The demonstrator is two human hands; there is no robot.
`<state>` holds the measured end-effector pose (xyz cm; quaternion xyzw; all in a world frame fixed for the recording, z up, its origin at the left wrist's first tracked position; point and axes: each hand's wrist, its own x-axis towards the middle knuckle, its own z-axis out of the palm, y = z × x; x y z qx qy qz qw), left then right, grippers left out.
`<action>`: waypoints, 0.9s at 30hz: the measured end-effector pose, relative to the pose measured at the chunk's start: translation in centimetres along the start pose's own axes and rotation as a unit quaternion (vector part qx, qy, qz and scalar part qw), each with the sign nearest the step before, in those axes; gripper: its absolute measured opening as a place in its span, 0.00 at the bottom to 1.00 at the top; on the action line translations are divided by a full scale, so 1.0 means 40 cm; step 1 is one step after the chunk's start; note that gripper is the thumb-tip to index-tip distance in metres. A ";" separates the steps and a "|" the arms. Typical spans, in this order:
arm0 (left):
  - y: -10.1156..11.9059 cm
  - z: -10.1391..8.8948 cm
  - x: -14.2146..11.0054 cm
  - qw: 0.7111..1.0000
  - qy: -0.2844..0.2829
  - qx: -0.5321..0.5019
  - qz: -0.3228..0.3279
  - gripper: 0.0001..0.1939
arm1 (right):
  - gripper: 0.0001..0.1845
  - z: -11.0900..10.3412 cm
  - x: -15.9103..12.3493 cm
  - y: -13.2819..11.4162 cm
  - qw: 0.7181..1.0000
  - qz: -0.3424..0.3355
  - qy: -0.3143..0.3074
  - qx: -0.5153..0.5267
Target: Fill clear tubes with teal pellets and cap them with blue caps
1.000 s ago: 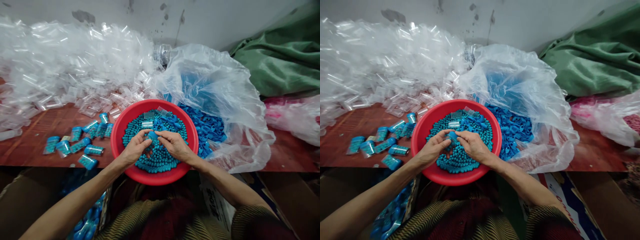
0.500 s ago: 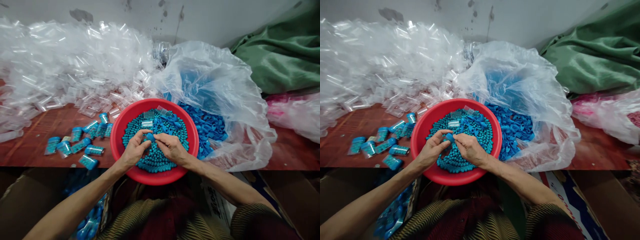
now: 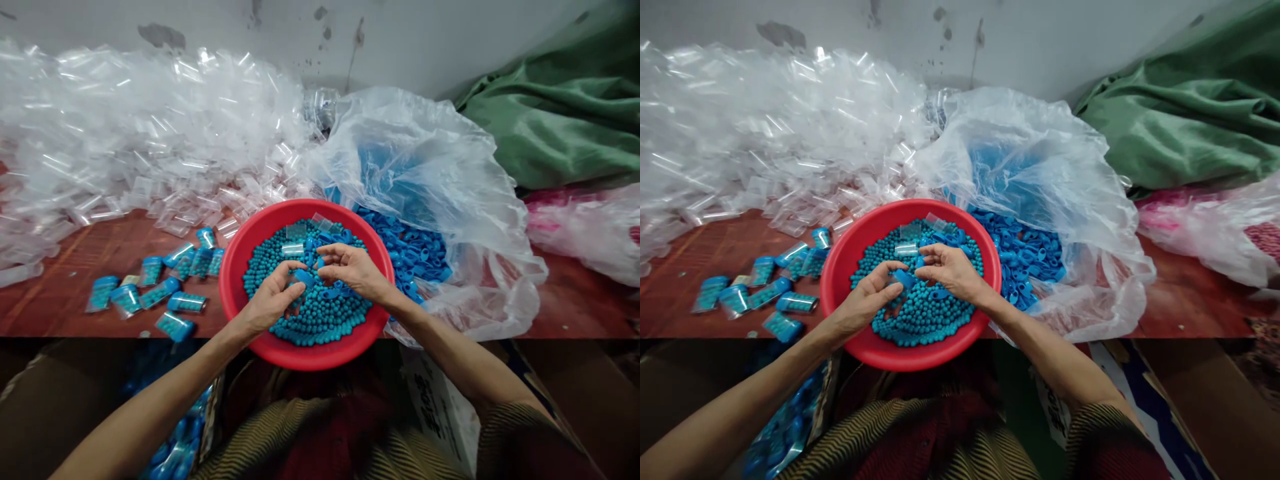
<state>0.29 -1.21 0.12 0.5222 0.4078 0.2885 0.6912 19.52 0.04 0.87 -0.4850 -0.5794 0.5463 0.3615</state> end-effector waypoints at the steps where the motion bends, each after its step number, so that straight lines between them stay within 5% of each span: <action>1: -0.002 0.003 0.000 1.000 0.009 -0.002 0.002 0.21 | 0.19 0.013 -0.001 0.001 0.999 -0.019 0.015 -0.028; 5: -0.009 0.016 -0.003 0.998 0.061 -0.016 0.031 0.26 | 0.18 0.072 -0.026 0.000 0.966 -0.136 0.024 -0.218; 11: -0.014 0.023 -0.004 0.994 0.075 -0.026 0.074 0.26 | 0.48 0.112 -0.059 -0.001 0.903 -0.156 -0.032 -0.398; 22: -0.002 0.059 -0.001 0.989 0.120 -0.070 0.059 0.14 | 0.40 0.153 -0.059 -0.002 0.856 -0.125 0.040 -0.500; 27: -0.006 0.063 0.005 0.986 0.152 -0.055 0.040 0.14 | 0.40 0.157 -0.053 0.010 0.871 -0.119 0.037 -0.474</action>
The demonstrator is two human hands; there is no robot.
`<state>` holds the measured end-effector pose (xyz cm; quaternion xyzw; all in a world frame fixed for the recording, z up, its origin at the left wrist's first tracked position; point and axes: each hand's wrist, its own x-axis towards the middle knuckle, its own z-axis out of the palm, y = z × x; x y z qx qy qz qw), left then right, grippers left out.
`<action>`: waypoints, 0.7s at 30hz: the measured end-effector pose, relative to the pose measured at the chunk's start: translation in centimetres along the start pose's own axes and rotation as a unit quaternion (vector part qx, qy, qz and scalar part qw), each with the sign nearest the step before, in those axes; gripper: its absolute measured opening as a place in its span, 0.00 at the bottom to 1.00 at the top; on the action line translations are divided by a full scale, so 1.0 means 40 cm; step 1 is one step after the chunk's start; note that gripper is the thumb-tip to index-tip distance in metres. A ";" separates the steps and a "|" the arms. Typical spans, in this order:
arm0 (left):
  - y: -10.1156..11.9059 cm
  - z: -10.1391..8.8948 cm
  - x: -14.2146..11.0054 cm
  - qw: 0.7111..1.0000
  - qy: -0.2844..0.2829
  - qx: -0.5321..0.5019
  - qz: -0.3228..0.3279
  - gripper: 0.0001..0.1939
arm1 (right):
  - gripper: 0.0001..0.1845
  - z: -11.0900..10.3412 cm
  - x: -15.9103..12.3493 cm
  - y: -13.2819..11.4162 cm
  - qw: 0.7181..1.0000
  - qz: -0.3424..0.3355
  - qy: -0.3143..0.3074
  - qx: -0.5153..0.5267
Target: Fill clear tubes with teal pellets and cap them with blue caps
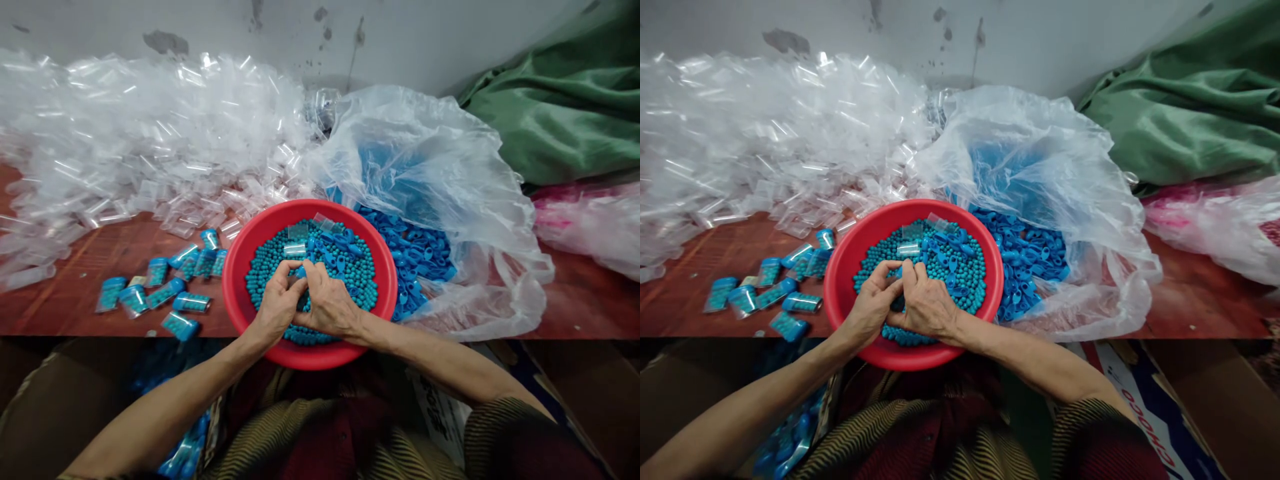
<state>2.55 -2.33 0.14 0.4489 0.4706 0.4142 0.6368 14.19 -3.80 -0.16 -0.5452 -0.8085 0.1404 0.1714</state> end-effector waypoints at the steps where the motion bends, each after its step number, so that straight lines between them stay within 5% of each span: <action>1: 0.002 -0.005 0.001 1.000 -0.007 0.004 0.000 0.15 | 0.41 0.001 0.001 0.004 1.000 -0.003 0.008 0.024; 8: 0.043 -0.041 -0.004 0.990 -0.125 -0.062 -0.037 0.28 | 0.42 -0.029 0.012 0.024 0.978 -0.087 0.021 0.187; 16: -0.001 -0.015 -0.026 0.999 -0.002 0.016 0.042 0.12 | 0.40 -0.009 0.000 -0.005 0.996 -0.079 -0.017 -0.023; 21: 0.033 -0.046 -0.031 0.990 0.001 0.125 0.070 0.10 | 0.43 -0.036 0.018 -0.003 0.990 -0.113 -0.064 0.045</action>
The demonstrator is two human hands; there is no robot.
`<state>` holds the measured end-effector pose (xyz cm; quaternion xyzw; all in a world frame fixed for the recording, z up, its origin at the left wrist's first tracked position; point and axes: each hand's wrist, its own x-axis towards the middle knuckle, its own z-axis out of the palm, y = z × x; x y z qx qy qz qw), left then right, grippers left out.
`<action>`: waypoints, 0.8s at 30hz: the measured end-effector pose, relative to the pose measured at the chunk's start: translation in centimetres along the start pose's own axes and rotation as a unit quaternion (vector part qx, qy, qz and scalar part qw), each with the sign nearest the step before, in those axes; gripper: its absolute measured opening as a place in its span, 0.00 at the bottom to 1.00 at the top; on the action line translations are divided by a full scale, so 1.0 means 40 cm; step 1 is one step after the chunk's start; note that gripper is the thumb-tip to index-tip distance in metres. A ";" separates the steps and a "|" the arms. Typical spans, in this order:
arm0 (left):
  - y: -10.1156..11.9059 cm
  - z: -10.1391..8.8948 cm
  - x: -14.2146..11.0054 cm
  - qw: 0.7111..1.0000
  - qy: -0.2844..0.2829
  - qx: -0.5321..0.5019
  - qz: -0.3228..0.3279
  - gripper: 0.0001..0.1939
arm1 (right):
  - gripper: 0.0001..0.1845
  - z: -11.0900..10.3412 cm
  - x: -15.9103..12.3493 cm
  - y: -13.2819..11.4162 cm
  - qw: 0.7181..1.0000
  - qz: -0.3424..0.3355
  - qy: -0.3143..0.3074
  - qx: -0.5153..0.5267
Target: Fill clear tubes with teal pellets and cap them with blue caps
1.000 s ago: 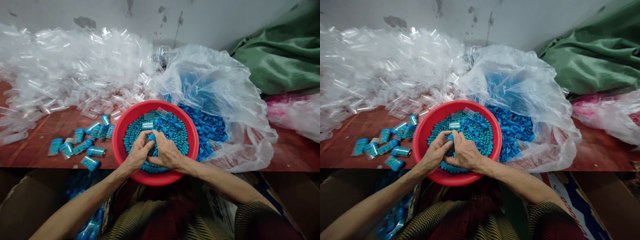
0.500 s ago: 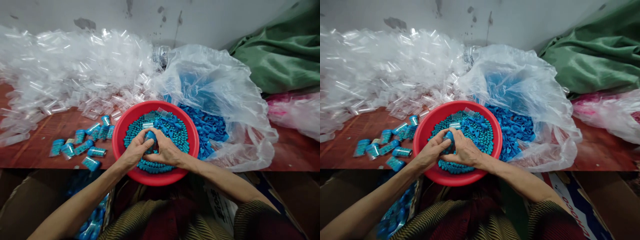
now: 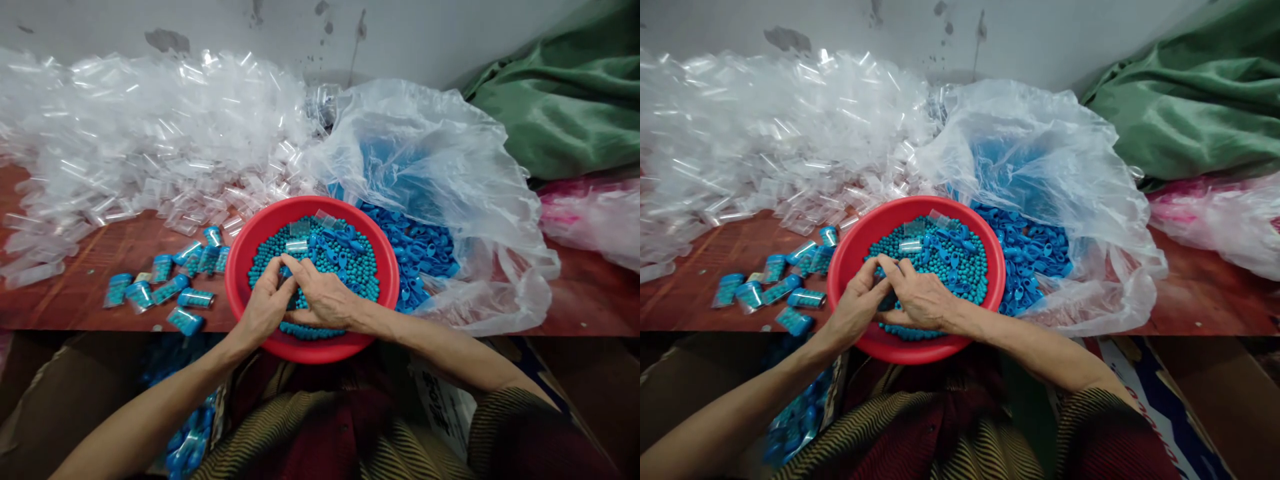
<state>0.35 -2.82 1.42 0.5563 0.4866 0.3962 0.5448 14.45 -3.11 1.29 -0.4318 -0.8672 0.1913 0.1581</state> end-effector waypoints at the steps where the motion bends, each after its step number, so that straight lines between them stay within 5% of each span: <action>1: 0.009 -0.024 0.001 1.000 -0.007 0.019 -0.001 0.12 | 0.43 -0.016 0.001 0.009 1.000 -0.007 -0.005 0.011; 3: 0.021 -0.087 0.006 0.998 -0.003 0.058 -0.008 0.17 | 0.39 -0.049 -0.006 0.037 1.000 0.012 -0.009 0.002; 8: -0.017 -0.266 0.027 0.977 0.148 0.152 -0.013 0.17 | 0.13 -0.077 -0.062 0.111 0.986 0.102 -0.085 -0.096; 14: -0.093 -0.378 0.068 0.896 0.219 0.385 0.025 0.18 | 0.11 -0.025 -0.086 0.129 0.954 0.075 -0.196 -0.215; 19: -0.061 -0.325 0.090 0.825 0.231 0.499 0.129 0.18 | 0.17 -0.043 -0.027 0.157 0.933 0.150 -0.162 -0.283; 24: -0.015 -0.161 0.162 0.806 0.052 0.567 0.161 0.15 | 0.18 -0.009 0.022 0.103 0.955 0.084 -0.126 -0.256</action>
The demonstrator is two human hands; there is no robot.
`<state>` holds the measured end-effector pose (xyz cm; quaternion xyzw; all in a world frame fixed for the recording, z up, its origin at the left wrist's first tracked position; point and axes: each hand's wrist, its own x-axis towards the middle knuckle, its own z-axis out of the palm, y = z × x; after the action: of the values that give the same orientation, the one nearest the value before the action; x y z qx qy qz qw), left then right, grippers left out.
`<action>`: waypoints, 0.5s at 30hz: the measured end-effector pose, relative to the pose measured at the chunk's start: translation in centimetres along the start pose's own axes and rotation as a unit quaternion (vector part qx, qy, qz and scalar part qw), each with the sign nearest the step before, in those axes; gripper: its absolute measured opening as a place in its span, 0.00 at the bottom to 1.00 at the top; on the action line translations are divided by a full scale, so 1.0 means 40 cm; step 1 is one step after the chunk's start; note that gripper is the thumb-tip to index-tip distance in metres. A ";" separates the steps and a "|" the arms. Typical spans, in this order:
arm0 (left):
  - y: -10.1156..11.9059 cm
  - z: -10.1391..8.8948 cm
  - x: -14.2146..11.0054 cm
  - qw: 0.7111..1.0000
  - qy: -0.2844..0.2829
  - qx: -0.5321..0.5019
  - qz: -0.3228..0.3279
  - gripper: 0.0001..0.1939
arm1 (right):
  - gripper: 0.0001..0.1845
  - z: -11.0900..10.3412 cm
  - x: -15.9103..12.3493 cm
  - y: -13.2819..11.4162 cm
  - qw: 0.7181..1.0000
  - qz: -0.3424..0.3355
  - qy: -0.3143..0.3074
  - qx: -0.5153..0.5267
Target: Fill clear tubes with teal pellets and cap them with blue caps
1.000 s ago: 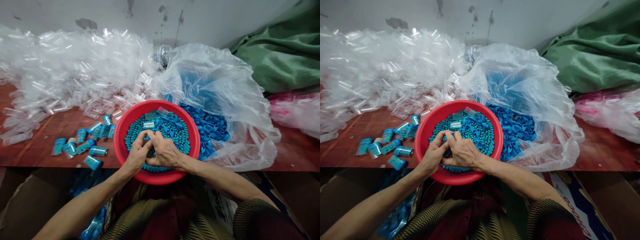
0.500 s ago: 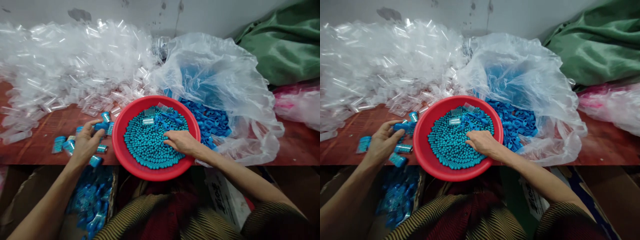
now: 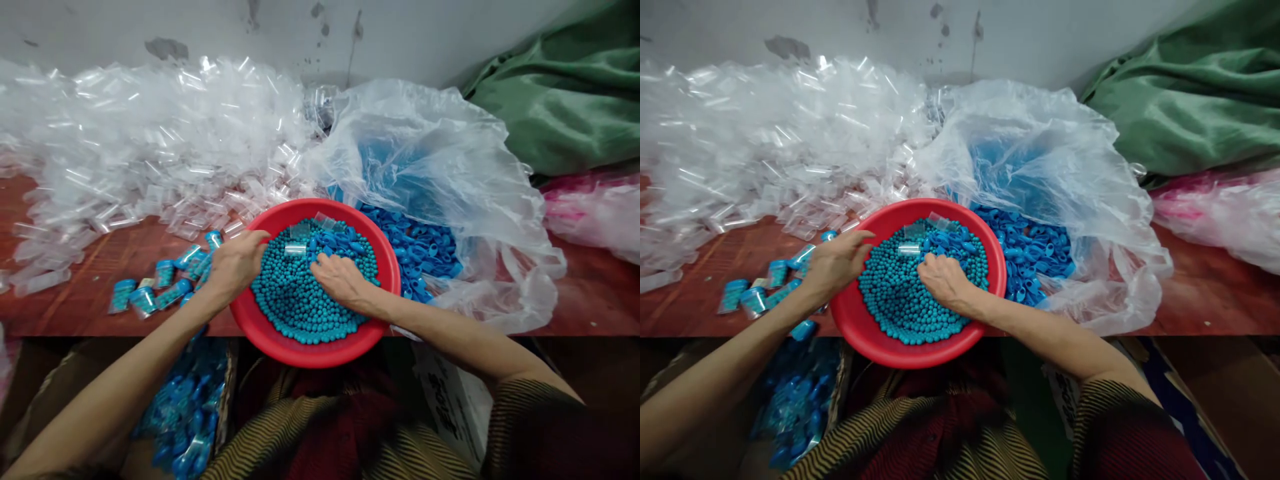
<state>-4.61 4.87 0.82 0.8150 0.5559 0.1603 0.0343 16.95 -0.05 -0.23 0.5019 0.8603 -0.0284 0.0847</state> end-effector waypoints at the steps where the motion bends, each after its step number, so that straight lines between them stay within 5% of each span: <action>1: 0.026 0.016 0.024 0.998 -0.050 0.020 0.033 0.16 | 0.18 0.005 0.004 -0.022 0.999 -0.035 0.003 0.010; 6: 0.103 0.105 0.106 0.962 -0.234 0.075 0.123 0.16 | 0.16 0.036 0.000 -0.069 0.986 -0.158 -0.051 0.034; 15: 0.082 0.108 0.090 0.917 -0.389 0.054 0.071 0.16 | 0.14 0.106 -0.060 0.042 0.988 -0.124 -0.065 0.064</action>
<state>0.80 7.44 -1.68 0.8508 0.4473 -0.1974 0.1927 20.07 -1.87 -3.92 0.3926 0.9051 -0.1262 0.1038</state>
